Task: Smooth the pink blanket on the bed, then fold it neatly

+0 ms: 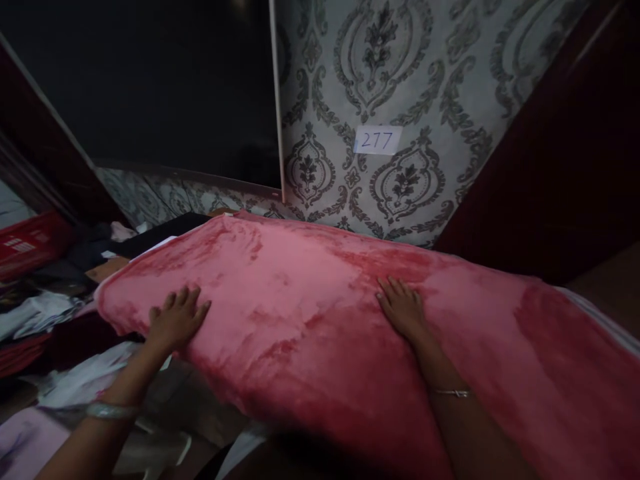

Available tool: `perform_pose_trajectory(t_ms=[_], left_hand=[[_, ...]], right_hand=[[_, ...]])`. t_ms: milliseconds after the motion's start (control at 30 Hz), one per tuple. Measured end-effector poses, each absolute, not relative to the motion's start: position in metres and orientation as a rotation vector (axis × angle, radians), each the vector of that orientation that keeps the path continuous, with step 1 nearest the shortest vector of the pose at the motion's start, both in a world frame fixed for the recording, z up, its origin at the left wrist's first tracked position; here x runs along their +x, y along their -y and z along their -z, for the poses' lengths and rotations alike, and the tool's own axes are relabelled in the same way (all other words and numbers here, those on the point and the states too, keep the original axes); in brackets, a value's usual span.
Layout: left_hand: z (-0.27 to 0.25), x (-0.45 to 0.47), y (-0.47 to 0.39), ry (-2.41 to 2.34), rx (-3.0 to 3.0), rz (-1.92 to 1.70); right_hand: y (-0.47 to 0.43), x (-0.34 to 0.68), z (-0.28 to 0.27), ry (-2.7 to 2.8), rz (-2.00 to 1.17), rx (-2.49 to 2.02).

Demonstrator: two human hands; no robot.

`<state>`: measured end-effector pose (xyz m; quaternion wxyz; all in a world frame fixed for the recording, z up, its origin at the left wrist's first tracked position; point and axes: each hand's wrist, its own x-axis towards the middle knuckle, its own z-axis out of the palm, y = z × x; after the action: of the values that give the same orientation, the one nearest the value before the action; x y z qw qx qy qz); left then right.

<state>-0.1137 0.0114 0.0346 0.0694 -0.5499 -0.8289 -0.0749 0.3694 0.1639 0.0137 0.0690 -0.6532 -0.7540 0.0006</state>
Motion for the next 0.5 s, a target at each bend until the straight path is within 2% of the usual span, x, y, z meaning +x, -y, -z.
perform_pose_trajectory(t_ms=[100,300,500], left_hand=[[-0.055,-0.074,-0.034,2.405,-1.723,0.226],[-0.084,0.069,-0.104,1.729,-2.678,0.037],[-0.062,0.159,-0.148,1.594,-2.863,0.012]], right_hand=[[-0.163,0.367,-0.020,2.269,-0.047,-1.969],[-0.160,0.366,-0.029,2.221,-0.148,-1.938],[-0.156,0.366,-0.035,2.053,-0.071,-1.970]])
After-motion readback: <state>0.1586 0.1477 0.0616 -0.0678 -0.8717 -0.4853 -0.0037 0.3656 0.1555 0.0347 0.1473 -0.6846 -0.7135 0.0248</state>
